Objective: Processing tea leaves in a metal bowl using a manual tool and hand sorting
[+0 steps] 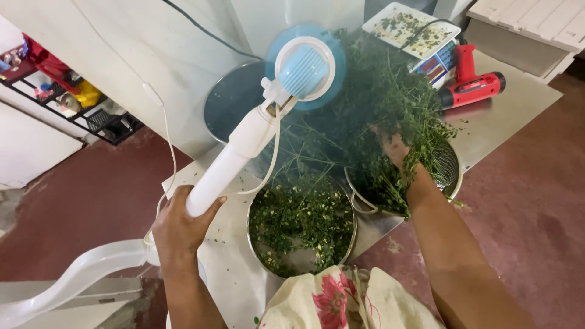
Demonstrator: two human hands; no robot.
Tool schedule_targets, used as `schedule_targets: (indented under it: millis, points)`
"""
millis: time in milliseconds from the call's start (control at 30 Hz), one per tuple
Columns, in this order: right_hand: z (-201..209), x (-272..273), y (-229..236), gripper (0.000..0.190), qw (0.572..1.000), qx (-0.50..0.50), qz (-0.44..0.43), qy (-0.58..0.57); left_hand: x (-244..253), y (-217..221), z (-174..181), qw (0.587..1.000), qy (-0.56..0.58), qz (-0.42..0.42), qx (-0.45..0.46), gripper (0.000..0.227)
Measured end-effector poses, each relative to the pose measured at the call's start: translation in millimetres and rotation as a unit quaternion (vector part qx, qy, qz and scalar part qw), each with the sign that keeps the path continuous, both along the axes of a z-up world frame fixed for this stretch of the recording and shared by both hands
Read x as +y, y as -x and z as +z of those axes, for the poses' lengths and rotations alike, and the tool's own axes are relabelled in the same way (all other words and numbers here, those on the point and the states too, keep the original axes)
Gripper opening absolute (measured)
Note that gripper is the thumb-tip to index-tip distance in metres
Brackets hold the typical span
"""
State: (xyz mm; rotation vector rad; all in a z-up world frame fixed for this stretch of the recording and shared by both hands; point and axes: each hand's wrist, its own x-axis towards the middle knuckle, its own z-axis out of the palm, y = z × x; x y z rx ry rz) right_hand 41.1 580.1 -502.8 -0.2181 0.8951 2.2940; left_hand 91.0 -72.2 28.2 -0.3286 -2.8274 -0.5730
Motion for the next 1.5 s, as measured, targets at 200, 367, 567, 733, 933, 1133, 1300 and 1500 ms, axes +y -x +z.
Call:
schedule_targets:
  millis: [200, 367, 567, 733, 933, 1133, 1300, 1500]
  points:
    - [121, -63, -41, 0.027, 0.828, 0.352, 0.108, 0.423, 0, 0, 0, 1.000, -0.002, 0.010, -0.024, 0.066]
    - [298, -164, -89, 0.067, 0.253, 0.619, 0.181, 0.721, -2, 6, 3, 0.999, 0.001, 0.011, -0.047, 0.070]
    - [269, -203, -100, 0.069, 0.038, 0.483, 0.089, 0.870, -2, 10, 17, 0.996, 0.022, 0.003, -0.084, 0.072]
    - [313, -257, -122, 0.085, 0.125, 0.441, 0.050, 0.887, -11, 16, 8, 0.996, 0.074, 0.006, -0.051, 0.071]
    - [391, -250, -157, 0.071, -0.067, 0.342, -0.091, 0.933, 4, -10, 26, 0.992, 0.122, 0.025, -0.028, 0.061]
    - [373, -157, -188, 0.031, -0.116, 0.470, 0.173, 0.858, 32, -40, 33, 0.981, 0.169, 0.087, 0.025, 0.064]
    - [316, -104, -218, 0.044, -0.229, 0.548, 0.030, 0.804, 65, -73, 36, 0.977, 0.152, 0.143, 0.036, 0.066]
    - [319, -102, -211, 0.077, -0.292, 0.507, -0.127, 0.801, 108, -111, 39, 0.969, 0.079, 0.225, -0.060, 0.086]
